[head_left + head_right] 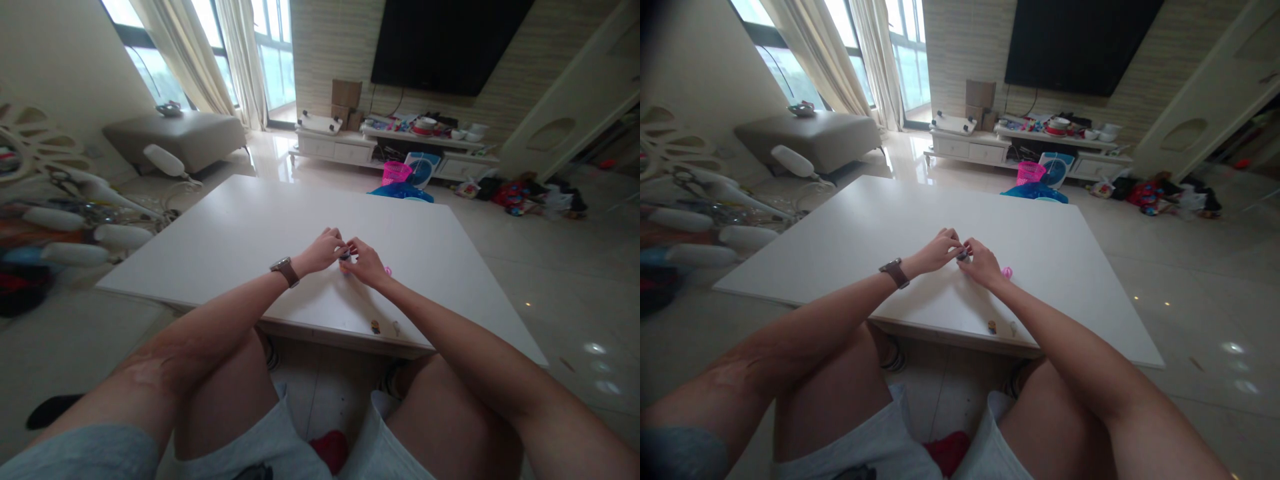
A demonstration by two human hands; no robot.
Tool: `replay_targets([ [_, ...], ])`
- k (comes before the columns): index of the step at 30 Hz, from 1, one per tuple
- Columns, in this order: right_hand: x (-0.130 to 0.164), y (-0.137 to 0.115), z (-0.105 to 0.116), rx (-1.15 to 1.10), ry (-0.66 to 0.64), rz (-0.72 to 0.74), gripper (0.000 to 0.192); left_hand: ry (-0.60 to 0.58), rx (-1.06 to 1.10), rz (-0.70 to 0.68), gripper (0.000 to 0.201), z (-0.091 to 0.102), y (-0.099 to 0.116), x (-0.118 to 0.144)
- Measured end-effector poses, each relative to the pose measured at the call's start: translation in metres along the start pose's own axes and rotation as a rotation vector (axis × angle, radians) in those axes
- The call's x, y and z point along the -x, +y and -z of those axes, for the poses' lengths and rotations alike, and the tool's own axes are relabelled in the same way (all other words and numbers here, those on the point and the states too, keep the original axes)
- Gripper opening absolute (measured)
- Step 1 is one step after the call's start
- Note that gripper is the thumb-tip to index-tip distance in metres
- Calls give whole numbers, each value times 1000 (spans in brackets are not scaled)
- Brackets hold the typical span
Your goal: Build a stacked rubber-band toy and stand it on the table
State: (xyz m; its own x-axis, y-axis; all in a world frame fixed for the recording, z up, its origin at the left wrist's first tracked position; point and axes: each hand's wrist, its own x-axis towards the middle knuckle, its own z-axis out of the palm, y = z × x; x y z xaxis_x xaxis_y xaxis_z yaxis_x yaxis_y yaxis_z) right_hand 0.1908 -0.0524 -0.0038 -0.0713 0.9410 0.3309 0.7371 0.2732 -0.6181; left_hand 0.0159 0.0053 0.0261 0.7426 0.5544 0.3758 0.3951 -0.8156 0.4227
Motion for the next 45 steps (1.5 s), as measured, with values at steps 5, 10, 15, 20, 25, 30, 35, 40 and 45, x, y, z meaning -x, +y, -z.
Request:
replay_targets([
  [5,0,0,0,-2,-4,5,29,15,20,-9,28,0,-3,-1],
  [10,1,2,-1,-4,5,15,30,65,51,-20,19,5,-1,-1],
  [15,1,1,0,-1,-1,15,29,103,83,-22,14,10,1,-1],
  [20,1,1,0,-3,-5,8,31,135,79,17,19,22,0,-1],
  [25,1,1,0,-6,-11,3,32,13,9,-37,26,31,-4,2],
  [30,1,-4,1,2,-19,13,30,-149,-118,-47,26,27,-2,5],
  [35,3,-5,2,81,-52,63,24,-282,-130,-8,30,17,-1,5],
  [40,3,6,2,43,-2,95,22,-320,-35,-52,30,11,-3,4],
  [45,4,11,-1,-178,-17,67,31,-280,12,-40,28,9,-1,2],
])
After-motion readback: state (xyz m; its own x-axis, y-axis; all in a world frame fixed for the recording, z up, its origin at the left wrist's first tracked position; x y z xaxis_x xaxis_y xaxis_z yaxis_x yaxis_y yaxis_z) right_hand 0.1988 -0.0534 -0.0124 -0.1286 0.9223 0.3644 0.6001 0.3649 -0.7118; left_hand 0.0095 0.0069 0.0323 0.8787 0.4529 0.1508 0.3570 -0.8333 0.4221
